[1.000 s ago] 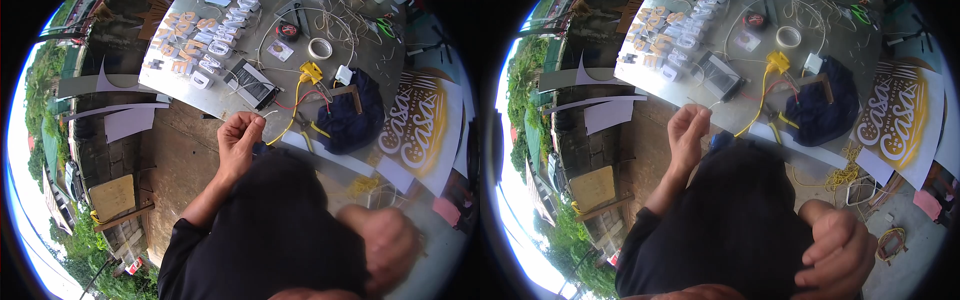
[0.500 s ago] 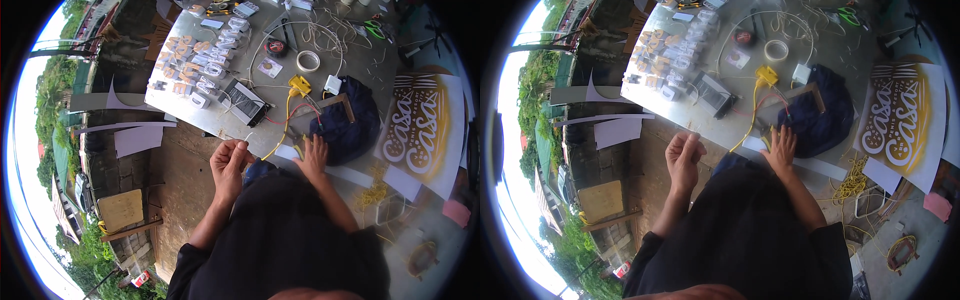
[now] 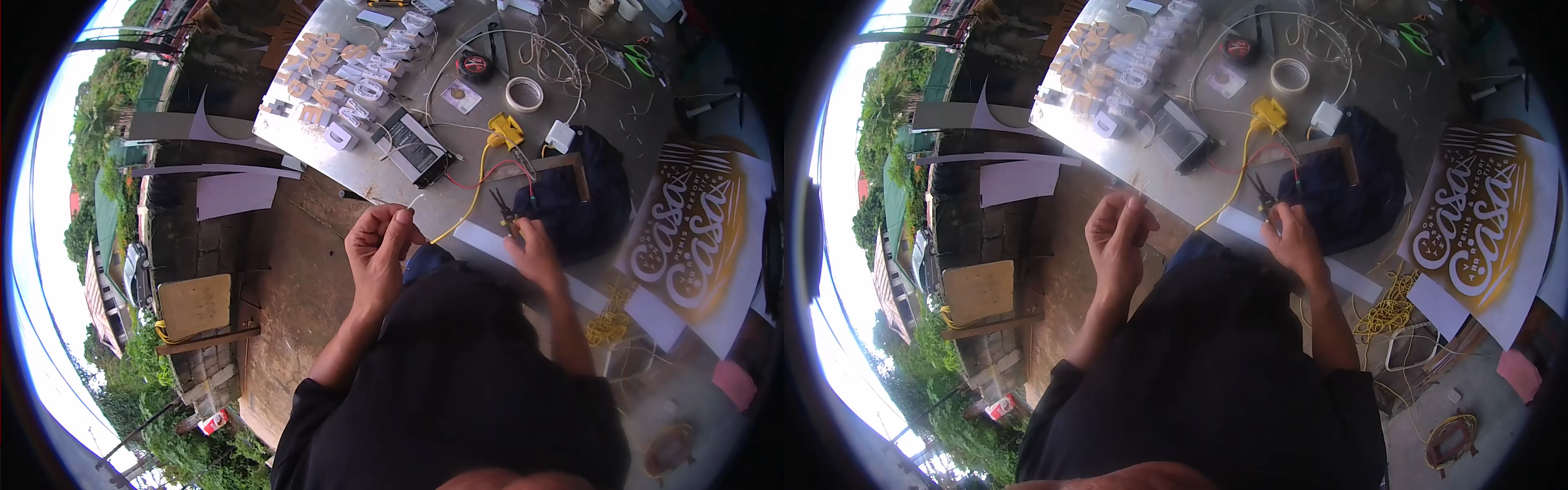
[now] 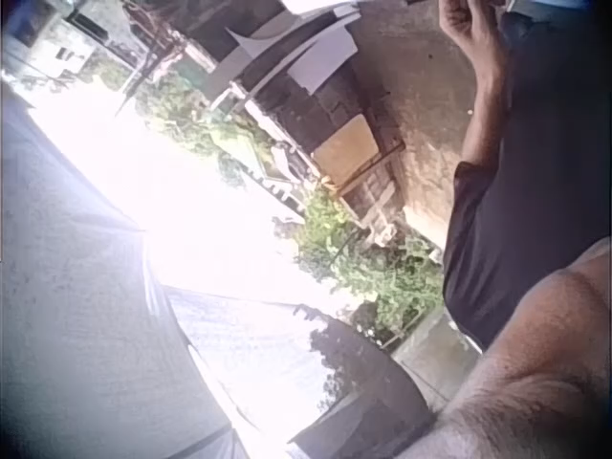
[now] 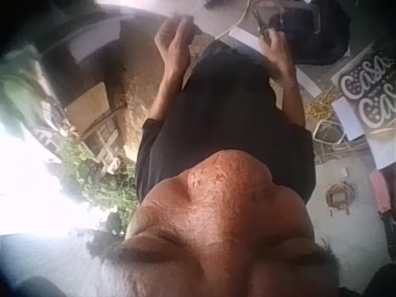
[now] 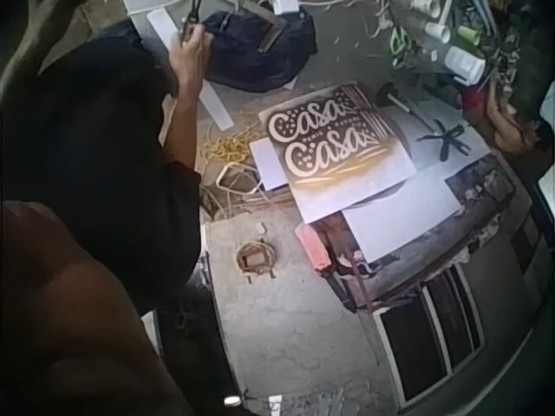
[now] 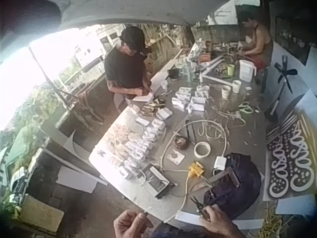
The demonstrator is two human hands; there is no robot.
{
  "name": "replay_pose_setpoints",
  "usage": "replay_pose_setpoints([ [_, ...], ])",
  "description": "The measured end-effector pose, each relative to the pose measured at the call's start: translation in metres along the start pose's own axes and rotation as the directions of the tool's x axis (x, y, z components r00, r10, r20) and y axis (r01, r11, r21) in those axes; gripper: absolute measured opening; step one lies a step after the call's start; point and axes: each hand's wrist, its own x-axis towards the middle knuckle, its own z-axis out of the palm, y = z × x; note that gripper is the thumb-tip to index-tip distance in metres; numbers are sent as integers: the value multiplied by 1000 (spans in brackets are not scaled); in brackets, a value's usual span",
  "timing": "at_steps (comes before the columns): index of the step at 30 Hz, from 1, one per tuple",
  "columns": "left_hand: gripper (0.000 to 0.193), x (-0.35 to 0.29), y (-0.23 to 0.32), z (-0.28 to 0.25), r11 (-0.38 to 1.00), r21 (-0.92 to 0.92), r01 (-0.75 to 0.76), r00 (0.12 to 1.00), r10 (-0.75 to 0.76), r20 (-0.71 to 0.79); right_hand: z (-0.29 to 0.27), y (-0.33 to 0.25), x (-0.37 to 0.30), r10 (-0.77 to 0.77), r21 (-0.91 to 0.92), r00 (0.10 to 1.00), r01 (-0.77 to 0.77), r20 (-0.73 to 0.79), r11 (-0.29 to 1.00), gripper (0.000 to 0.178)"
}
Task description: The recorder is wiring and stripping electrical leads for illuminated sign letters.
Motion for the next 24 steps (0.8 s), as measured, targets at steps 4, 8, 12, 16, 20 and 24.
replay_pose_setpoints([
  [4,11,-1,-2,6,1000,2,-8,998,9,-59,-32,-15,-33,-78,539,990,2,118,842,22],
  [8,10,-2,-7,14,1000,-3,18,1000,-18,11,-42,-58,-57,-85,922,945,-283,314,265,21],
  [12,14,-8,-10,15,1000,31,7,997,-9,77,-31,-68,-63,-249,855,826,-519,506,16,27],
  [16,14,-15,-12,16,999,49,0,995,-5,100,-18,-73,-63,-285,875,829,-434,482,216,54],
  [20,13,-20,-2,10,999,-37,16,997,-14,73,-36,-102,-49,-286,718,858,-129,426,684,69],
  [24,15,-20,10,1,986,-142,-87,984,108,144,-36,-125,-47,-337,529,921,190,196,827,70],
])
